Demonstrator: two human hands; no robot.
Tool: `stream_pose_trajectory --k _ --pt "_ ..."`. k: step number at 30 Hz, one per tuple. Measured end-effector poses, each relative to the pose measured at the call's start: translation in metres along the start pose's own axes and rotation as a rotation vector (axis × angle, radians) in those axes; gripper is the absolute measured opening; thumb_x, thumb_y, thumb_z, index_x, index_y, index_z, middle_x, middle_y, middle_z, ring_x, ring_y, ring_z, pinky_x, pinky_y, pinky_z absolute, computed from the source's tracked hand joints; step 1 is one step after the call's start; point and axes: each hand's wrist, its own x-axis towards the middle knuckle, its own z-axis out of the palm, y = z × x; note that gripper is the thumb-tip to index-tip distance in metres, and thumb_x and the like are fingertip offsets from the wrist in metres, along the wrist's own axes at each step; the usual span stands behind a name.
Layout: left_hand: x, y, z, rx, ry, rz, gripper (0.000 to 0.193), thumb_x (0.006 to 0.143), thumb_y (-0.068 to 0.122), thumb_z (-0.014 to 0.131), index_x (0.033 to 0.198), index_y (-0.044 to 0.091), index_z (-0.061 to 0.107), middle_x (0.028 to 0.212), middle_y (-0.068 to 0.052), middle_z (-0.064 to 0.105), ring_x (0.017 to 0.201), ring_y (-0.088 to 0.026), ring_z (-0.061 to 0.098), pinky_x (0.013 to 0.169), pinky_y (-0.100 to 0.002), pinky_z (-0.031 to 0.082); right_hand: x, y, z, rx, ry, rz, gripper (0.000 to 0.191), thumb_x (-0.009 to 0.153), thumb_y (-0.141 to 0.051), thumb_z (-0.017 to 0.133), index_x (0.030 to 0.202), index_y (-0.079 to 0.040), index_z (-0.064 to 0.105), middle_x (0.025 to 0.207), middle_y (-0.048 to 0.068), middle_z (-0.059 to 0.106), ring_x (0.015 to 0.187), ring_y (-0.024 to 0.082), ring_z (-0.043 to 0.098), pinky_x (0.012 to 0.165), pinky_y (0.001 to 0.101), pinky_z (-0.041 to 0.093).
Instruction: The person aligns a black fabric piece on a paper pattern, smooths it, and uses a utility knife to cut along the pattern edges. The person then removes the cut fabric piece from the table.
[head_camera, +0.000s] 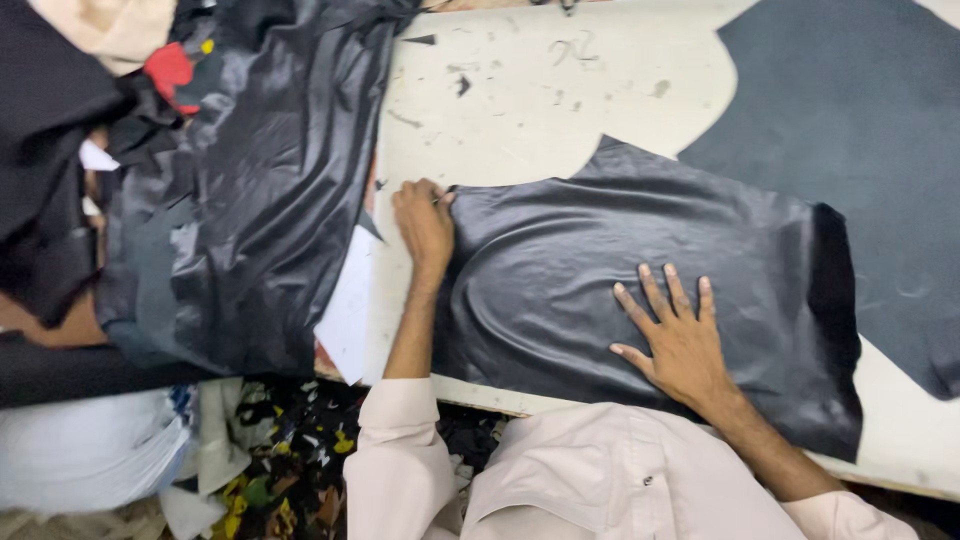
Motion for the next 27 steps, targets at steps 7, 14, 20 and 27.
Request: stream_pose_trajectory --k 7,14,20,27 --pt "-0.005 0.001 0.006 0.066 0.026 0.131 0.016 0.105 0.021 0.063 0.101 0.008 0.055 0.097 -0.010 0.061 0.073 -0.034 0.068 0.059 -0.046 0.051 0.086 -0.028 0.031 0.047 0.030 -0.066 0.087 0.087 -0.073 0.048 0.159 -0.027 0.033 0.167 0.019 0.020 0.155 0.045 0.010 0.119 0.0716 0.003" --pt "0.006 -0.019 0.005 0.244 -0.065 0.337 0.015 0.105 0.021 0.060 0.104 0.007 0.058 0.096 -0.010 0.059 0.060 -0.025 0.067 0.049 -0.038 0.052 0.105 -0.138 0.069 0.203 -0.202 -0.650 0.092 0.085 -0.075 0.056 0.159 -0.024 0.036 0.170 0.018 0.016 0.156 0.044 0.006 0.121 0.0682 0.000" --pt "0.006 -0.021 0.002 0.150 0.028 0.341 0.012 0.102 0.021 0.066 0.104 0.009 0.062 0.098 -0.005 0.061 0.066 -0.025 0.068 0.053 -0.038 0.051 0.087 -0.153 0.069 0.330 -0.420 -1.001 0.091 0.085 -0.073 0.056 0.158 -0.024 0.036 0.169 0.017 0.018 0.157 0.039 0.010 0.123 0.0659 0.002" --pt "0.009 -0.021 -0.002 -0.102 0.056 0.225 0.015 0.098 0.017 0.070 0.111 0.011 0.066 0.101 -0.003 0.067 0.081 -0.026 0.071 0.064 -0.038 0.054 0.157 -0.066 0.051 0.257 -0.281 -0.966 0.091 0.092 -0.079 0.036 0.163 -0.021 0.028 0.171 0.013 0.019 0.158 0.033 0.013 0.125 0.0583 0.006"
